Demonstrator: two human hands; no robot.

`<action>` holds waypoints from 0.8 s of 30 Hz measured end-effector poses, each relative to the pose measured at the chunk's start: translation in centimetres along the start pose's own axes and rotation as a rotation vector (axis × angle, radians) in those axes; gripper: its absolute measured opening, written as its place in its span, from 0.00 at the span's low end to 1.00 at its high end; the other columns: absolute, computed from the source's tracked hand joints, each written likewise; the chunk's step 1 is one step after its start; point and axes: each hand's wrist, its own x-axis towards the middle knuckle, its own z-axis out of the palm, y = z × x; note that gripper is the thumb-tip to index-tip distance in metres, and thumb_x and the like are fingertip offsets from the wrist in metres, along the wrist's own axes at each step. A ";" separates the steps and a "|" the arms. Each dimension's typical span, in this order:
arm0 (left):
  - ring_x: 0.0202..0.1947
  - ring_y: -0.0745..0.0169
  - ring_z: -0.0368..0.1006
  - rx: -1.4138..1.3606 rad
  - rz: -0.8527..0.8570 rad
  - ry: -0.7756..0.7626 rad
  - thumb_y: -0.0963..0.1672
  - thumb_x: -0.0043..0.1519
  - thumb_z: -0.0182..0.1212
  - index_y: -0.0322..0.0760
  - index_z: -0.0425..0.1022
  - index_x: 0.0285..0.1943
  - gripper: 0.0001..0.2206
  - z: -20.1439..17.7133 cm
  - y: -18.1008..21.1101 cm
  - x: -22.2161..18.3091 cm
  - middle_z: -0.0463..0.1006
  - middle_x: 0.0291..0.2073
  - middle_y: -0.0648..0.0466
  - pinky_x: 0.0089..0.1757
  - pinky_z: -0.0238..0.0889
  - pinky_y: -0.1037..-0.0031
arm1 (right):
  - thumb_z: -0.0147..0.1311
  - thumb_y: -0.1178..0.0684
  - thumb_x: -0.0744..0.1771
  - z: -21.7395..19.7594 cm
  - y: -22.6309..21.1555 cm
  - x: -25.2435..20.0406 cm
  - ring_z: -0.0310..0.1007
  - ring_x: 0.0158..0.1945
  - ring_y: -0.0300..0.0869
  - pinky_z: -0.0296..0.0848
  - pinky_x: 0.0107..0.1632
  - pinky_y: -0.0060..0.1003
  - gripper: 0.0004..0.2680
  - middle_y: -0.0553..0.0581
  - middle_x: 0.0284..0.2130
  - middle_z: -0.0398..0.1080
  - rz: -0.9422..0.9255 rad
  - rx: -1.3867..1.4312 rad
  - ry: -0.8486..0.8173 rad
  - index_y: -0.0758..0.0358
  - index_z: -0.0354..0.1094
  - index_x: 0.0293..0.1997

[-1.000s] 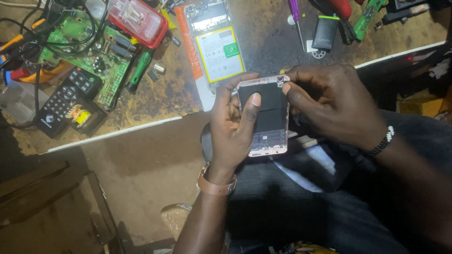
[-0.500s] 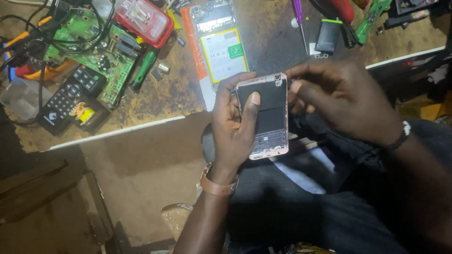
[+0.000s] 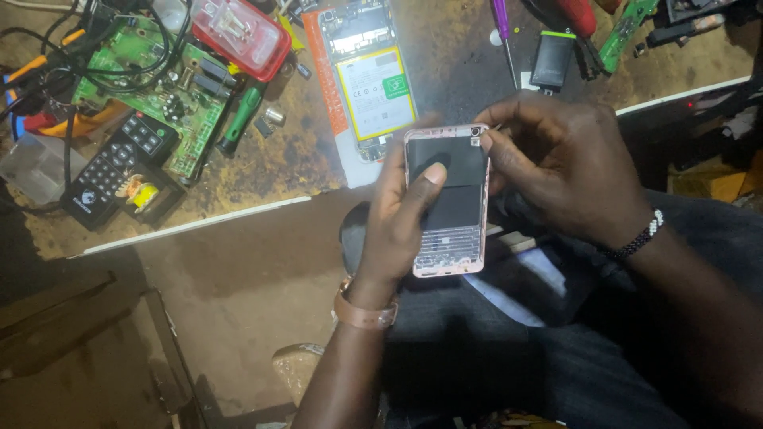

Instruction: Disassembling a mobile phone to access internal components, including removing screws and the battery.

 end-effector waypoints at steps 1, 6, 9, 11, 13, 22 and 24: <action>0.49 0.60 0.64 -0.205 -0.134 -0.073 0.49 0.56 0.49 0.34 0.54 0.59 0.24 0.0 0.0 0.0 0.63 0.53 0.46 0.49 0.59 0.74 | 0.48 0.59 0.64 0.0 0.1 0.0 0.68 0.22 0.35 0.65 0.21 0.25 0.04 0.55 0.27 0.69 -0.011 -0.020 0.013 0.67 0.65 0.38; 0.39 0.37 0.67 -0.786 -0.383 -0.224 0.44 0.55 0.51 0.38 0.42 0.68 0.31 -0.1 1.1 0.0 0.58 0.57 0.40 0.41 0.65 0.53 | 0.48 0.60 0.65 -0.4 -0.2 0.4 0.68 0.26 0.36 0.65 0.27 0.27 0.04 0.56 0.28 0.70 -0.040 0.016 0.077 0.68 0.67 0.40; 0.32 0.39 0.70 -0.796 -0.370 -0.276 0.49 0.52 0.56 0.47 0.36 0.70 0.38 -0.7 1.0 -0.1 0.60 0.55 0.34 0.33 0.67 0.64 | 0.45 0.59 0.66 -0.5 0.4 0.7 0.68 0.27 0.38 0.67 0.29 0.27 0.06 0.58 0.28 0.68 -0.008 0.133 0.105 0.70 0.64 0.42; 0.38 0.37 0.69 -1.161 -0.475 -0.336 0.52 0.60 0.37 0.37 0.44 0.67 0.28 -1.7 -0.2 0.0 0.46 0.65 0.43 0.35 0.68 0.53 | 0.42 0.57 0.69 -0.4 1.0 1.1 0.63 0.23 0.37 0.63 0.25 0.28 0.08 0.57 0.23 0.65 -0.007 0.162 0.232 0.73 0.64 0.41; 0.45 0.43 0.65 -1.126 -0.283 -0.203 0.50 0.60 0.42 0.35 0.51 0.63 0.24 -4.5 -2.7 -0.4 0.56 0.58 0.43 0.43 0.61 0.56 | 0.44 0.57 0.67 0.3 1.9 1.5 0.67 0.27 0.37 0.63 0.25 0.27 0.06 0.56 0.27 0.67 0.022 0.089 0.257 0.68 0.65 0.42; 0.51 0.44 0.62 -0.916 0.230 0.213 0.52 0.57 0.45 0.46 0.45 0.69 0.30 -5.2 4.0 0.6 0.61 0.54 0.37 0.44 0.63 0.55 | 0.53 0.48 0.62 5.1 0.5 4.1 0.59 0.32 0.49 0.58 0.33 0.42 0.13 0.59 0.29 0.60 -0.058 -0.194 0.200 0.65 0.54 0.38; 0.48 0.51 0.64 -0.866 0.237 0.302 0.52 0.58 0.43 0.42 0.50 0.67 0.28 -5.1 3.6 0.6 0.64 0.54 0.48 0.42 0.65 0.58 | 0.56 0.46 0.62 6.2 0.1 5.1 0.55 0.31 0.50 0.55 0.34 0.42 0.14 0.59 0.26 0.57 -0.080 -0.226 0.243 0.62 0.51 0.29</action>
